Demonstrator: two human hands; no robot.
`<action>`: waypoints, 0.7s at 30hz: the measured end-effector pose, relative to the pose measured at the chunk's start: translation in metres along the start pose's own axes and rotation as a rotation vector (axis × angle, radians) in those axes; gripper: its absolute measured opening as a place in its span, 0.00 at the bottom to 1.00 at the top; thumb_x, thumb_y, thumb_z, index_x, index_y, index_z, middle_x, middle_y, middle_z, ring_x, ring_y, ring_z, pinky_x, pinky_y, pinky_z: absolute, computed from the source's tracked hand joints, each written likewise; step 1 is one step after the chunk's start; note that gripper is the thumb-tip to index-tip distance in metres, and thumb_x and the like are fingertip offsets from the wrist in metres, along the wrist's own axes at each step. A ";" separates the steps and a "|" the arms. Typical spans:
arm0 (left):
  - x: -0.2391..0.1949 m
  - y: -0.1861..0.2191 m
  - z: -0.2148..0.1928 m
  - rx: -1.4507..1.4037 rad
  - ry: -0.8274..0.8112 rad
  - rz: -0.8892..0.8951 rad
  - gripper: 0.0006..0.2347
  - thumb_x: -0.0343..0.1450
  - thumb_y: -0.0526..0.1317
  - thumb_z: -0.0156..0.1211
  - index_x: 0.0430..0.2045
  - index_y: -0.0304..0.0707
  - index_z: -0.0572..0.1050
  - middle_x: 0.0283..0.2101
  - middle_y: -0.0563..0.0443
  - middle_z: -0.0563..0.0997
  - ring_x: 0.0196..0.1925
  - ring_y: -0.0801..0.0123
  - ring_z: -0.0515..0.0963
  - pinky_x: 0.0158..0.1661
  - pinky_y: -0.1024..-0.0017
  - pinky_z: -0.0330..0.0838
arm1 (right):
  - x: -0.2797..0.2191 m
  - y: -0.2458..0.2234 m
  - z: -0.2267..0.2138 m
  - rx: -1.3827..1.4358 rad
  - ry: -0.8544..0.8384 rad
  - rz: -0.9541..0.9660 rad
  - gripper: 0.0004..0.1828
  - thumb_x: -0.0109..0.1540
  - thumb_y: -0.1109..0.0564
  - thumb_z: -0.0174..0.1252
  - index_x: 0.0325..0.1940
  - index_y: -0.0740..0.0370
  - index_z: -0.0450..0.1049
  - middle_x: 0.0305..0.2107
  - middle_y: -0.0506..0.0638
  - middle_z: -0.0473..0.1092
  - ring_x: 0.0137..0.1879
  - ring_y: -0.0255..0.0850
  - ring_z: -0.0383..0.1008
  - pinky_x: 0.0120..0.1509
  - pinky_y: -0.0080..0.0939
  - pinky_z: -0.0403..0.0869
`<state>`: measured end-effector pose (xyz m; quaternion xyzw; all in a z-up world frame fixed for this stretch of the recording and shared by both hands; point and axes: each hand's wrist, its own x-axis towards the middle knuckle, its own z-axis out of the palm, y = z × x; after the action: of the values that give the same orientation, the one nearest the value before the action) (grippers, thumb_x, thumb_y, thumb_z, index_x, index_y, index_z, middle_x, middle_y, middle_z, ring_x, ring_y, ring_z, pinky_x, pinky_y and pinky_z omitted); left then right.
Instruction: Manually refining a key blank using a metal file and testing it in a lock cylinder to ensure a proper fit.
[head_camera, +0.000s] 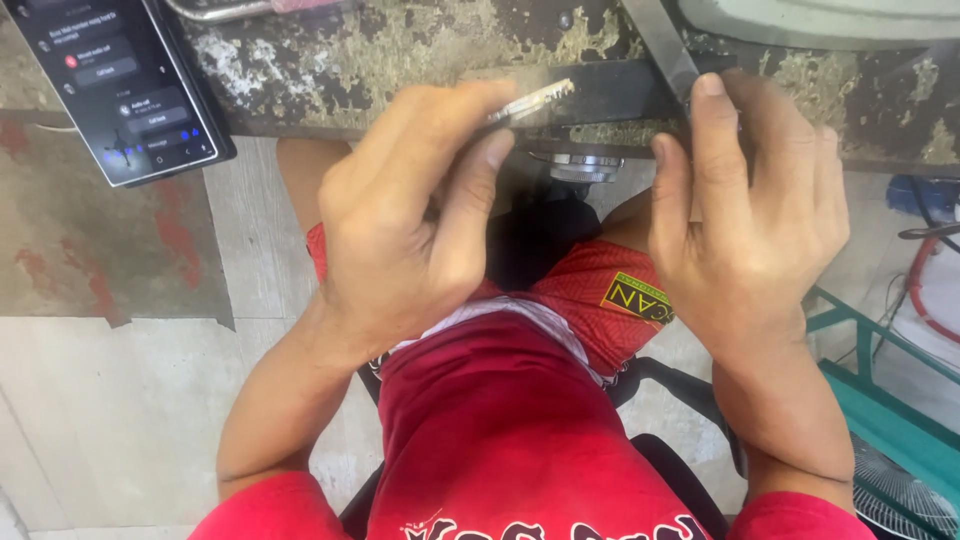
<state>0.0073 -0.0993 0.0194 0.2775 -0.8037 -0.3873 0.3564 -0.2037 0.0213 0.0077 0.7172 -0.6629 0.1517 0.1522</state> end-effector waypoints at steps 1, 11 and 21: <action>0.005 0.000 -0.002 0.009 -0.007 0.021 0.06 0.81 0.25 0.54 0.52 0.23 0.71 0.45 0.36 0.79 0.43 0.52 0.79 0.48 0.63 0.74 | 0.000 0.000 0.001 0.003 0.005 0.002 0.14 0.80 0.62 0.59 0.68 0.73 0.69 0.55 0.71 0.73 0.49 0.64 0.77 0.49 0.57 0.75; 0.052 -0.018 -0.004 0.117 -0.041 -0.008 0.06 0.79 0.23 0.58 0.48 0.26 0.74 0.46 0.40 0.82 0.44 0.55 0.80 0.45 0.65 0.72 | -0.008 0.005 0.006 -0.080 -0.016 0.047 0.15 0.82 0.57 0.58 0.71 0.66 0.70 0.56 0.65 0.76 0.43 0.56 0.74 0.44 0.51 0.73; 0.063 -0.025 0.001 0.327 -0.045 -0.029 0.03 0.75 0.27 0.60 0.37 0.29 0.73 0.37 0.42 0.76 0.39 0.51 0.72 0.40 0.58 0.64 | -0.014 0.011 0.010 -0.038 0.010 0.006 0.18 0.82 0.59 0.61 0.74 0.68 0.69 0.55 0.69 0.77 0.46 0.56 0.77 0.44 0.52 0.72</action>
<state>-0.0265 -0.1586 0.0210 0.3345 -0.8599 -0.2625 0.2827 -0.2158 0.0286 -0.0071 0.7116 -0.6669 0.1429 0.1685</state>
